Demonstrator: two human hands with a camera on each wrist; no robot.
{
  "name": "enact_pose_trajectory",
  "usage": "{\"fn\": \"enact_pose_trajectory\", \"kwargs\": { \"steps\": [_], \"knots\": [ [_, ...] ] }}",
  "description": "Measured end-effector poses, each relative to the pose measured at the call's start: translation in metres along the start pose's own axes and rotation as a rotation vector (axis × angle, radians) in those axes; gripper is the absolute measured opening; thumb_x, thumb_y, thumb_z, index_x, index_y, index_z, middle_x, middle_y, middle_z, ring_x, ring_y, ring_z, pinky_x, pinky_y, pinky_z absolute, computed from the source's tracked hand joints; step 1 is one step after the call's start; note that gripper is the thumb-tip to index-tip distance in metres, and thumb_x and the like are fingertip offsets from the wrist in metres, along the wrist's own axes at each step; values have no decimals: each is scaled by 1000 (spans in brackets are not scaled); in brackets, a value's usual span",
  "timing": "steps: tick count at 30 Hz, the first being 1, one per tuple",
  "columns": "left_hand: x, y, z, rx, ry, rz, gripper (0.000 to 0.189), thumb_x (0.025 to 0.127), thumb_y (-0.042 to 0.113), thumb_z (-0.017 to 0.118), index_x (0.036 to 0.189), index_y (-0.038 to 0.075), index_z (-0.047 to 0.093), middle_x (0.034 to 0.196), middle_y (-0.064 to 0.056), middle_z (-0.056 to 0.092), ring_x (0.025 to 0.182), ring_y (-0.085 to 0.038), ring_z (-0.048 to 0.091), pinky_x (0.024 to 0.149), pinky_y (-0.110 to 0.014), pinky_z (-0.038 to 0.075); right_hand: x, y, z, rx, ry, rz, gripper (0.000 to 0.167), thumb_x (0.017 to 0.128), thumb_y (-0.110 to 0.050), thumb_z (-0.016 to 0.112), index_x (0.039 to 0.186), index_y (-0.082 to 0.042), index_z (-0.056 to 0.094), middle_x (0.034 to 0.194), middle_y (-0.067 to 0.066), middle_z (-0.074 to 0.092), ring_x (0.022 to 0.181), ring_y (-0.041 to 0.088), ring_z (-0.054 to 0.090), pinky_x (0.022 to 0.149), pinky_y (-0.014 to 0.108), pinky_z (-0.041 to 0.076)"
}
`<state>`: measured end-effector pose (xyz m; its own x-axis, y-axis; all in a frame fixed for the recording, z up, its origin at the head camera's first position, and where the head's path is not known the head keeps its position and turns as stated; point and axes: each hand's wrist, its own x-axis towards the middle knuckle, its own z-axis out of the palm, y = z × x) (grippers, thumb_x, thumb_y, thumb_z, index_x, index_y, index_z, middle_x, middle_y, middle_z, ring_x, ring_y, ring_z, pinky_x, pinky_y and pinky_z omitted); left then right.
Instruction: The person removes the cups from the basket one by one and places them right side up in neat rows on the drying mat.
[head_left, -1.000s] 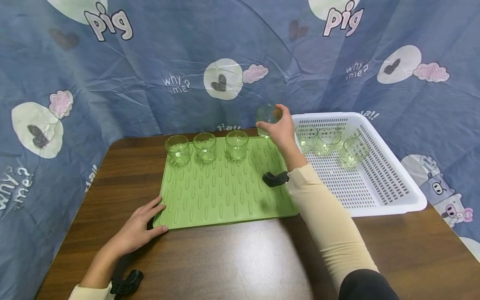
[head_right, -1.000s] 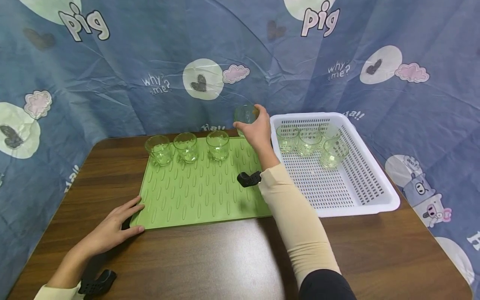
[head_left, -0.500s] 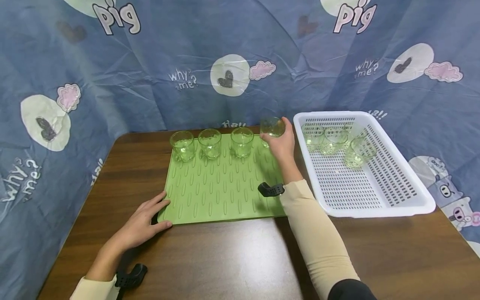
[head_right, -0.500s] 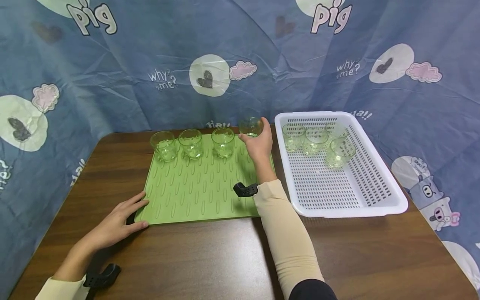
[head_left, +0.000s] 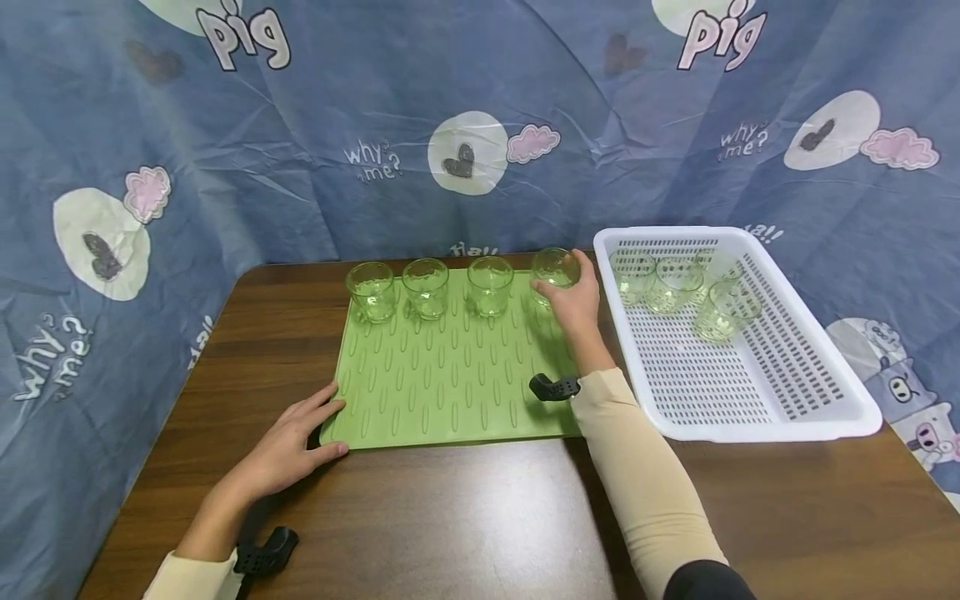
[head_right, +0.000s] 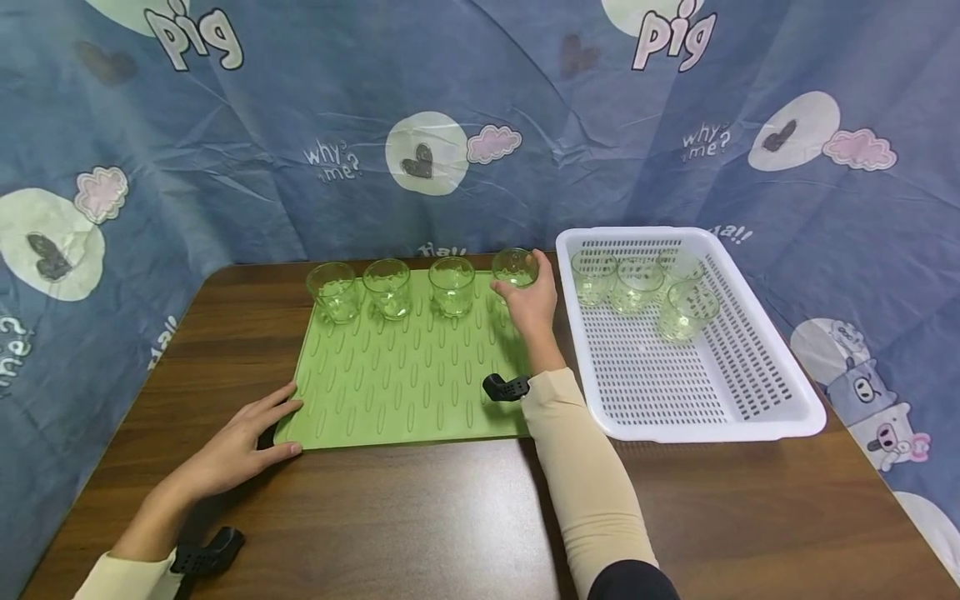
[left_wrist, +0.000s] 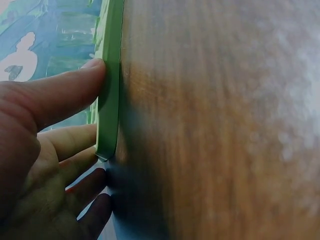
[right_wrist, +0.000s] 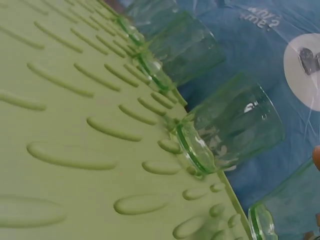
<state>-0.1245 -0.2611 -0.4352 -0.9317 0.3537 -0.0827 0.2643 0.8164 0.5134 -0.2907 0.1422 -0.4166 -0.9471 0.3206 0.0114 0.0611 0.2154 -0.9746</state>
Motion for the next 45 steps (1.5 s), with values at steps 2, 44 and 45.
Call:
{"fn": "enact_pose_trajectory", "kwargs": {
  "steps": [2, 44, 45],
  "knots": [
    [0, 0, 0, -3, -1, 0, 69, 91, 35, 71, 146, 1, 46, 161, -23, 29, 142, -50, 27, 104, -69, 33, 1, 1, -1, 7, 1, -4, 91, 82, -18, 81, 156, -18, 28, 155, 4, 44, 148, 24, 35, 121, 41, 30],
    [1, 0, 0, -6, -5, -8, 69, 91, 35, 71, 146, 1, 47, 161, -22, 29, 143, -50, 27, 104, -69, 32, 15, 24, 4, -16, -42, -8, 86, 84, -24, 80, 154, -17, 30, 153, 1, 45, 144, 25, 39, 116, 45, 36],
    [1, 0, 0, -6, -4, -9, 69, 91, 35, 71, 146, 1, 47, 161, -22, 29, 143, -50, 27, 104, -69, 32, 15, 25, 4, -17, -45, -12, 86, 84, -25, 80, 154, -18, 30, 152, 1, 45, 143, 26, 41, 115, 45, 37]
  ]
}}
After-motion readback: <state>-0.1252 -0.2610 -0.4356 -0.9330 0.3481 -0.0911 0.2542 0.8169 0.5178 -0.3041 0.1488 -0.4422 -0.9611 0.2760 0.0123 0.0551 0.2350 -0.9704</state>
